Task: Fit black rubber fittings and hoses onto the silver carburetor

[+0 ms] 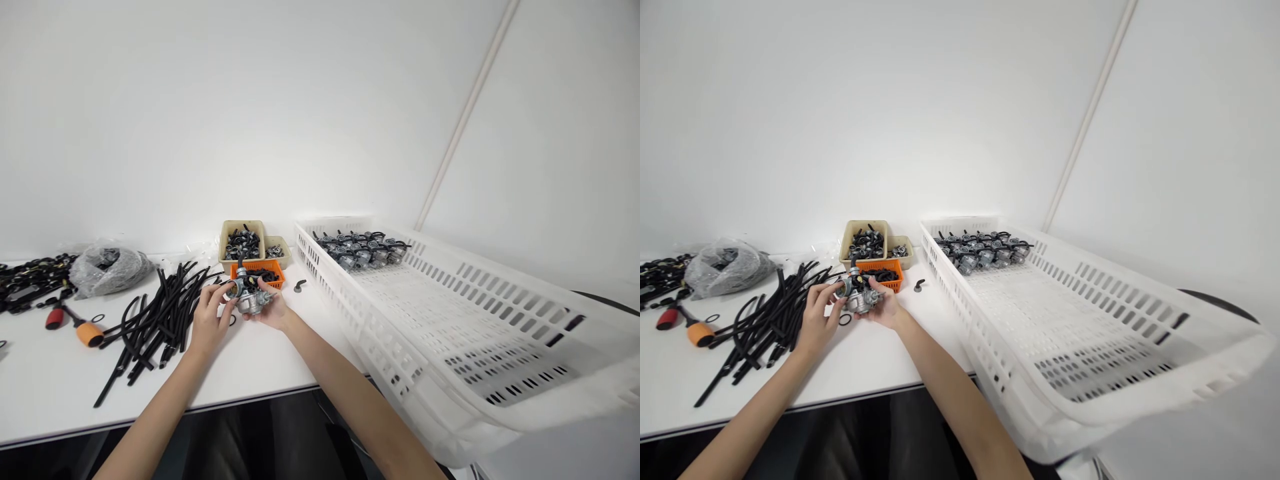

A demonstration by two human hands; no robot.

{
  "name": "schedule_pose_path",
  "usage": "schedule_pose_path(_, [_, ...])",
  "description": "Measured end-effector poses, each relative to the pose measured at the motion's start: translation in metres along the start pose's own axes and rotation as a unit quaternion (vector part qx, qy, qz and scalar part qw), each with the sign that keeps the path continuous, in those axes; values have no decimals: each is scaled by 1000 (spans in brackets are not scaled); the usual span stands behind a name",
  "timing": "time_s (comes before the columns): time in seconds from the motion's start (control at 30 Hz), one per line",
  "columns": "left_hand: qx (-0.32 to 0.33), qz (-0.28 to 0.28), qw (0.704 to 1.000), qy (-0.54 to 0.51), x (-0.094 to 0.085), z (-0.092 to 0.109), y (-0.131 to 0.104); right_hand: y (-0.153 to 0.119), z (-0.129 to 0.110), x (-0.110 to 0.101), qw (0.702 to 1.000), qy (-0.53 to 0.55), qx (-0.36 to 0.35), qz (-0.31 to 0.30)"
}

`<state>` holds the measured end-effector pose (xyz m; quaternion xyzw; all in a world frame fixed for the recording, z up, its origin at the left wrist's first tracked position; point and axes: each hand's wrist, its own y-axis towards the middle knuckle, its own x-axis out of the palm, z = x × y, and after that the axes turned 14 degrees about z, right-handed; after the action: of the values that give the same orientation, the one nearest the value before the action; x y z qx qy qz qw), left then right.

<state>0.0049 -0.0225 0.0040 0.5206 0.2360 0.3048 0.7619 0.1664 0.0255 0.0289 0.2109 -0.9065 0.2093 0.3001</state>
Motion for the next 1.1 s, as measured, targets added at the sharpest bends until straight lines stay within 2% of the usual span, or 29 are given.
schedule_pose_path(0.2, [-15,-14,1000,5,-1,-1,-1,-1,-1,1,1000,-11,-21,5])
schedule_pose_path(0.4, [8,53,999,7,-2,-4,1,0,-3,4,996,-58,-66,2])
schedule_pose_path(0.6, [1,87,996,-14,-2,-9,4,6,-4,-2,988,-112,-77,67])
schedule_pose_path(1.1, [31,19,999,-24,-1,-18,0,8,-5,-3,984,-124,-106,75])
